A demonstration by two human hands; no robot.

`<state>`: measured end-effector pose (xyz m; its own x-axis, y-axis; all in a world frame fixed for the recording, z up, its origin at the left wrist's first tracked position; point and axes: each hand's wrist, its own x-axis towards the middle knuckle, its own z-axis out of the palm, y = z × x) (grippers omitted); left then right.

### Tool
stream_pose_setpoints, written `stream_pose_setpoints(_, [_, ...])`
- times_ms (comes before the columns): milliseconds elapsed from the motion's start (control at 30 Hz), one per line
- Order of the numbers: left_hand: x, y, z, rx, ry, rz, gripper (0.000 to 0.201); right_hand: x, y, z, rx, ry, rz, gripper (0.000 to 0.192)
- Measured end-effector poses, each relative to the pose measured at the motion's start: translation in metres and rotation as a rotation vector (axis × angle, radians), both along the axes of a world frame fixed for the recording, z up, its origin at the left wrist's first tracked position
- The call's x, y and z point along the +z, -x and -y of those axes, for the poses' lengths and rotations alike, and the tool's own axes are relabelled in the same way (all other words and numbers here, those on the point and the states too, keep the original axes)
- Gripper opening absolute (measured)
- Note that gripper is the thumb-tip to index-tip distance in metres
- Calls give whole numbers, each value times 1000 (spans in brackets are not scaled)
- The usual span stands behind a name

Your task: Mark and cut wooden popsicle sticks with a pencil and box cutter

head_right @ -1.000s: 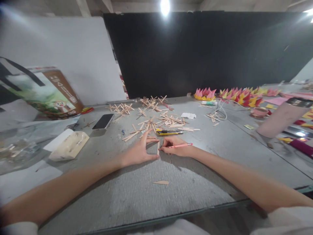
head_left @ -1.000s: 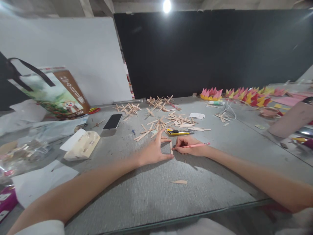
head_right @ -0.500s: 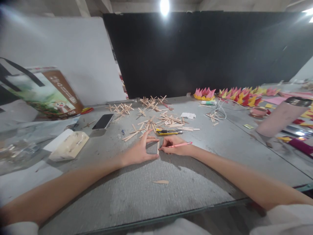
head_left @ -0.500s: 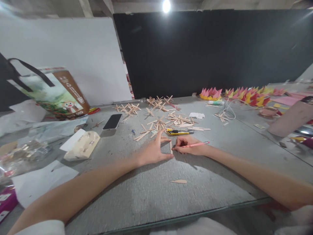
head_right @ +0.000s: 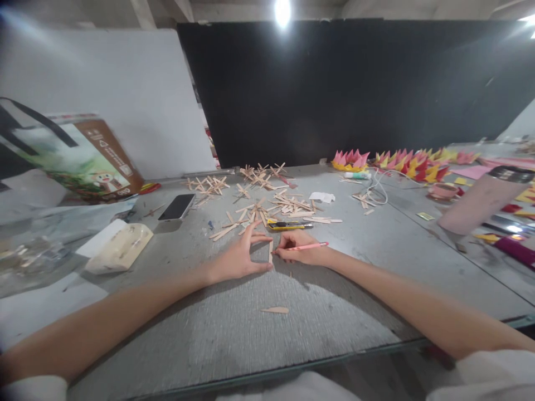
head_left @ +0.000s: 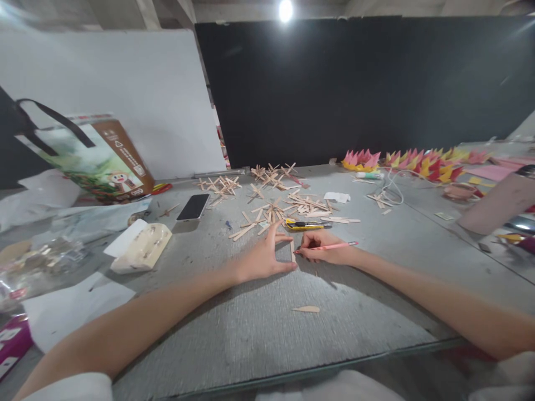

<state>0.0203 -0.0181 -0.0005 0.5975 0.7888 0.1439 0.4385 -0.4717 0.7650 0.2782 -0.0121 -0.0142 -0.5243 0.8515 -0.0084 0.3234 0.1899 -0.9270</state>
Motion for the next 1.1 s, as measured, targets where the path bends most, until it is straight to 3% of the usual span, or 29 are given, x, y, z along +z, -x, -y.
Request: stream_pose_setpoints(1100, [0, 0, 0, -8, -1, 29, 127, 6, 4, 2, 18, -25, -2, 33])
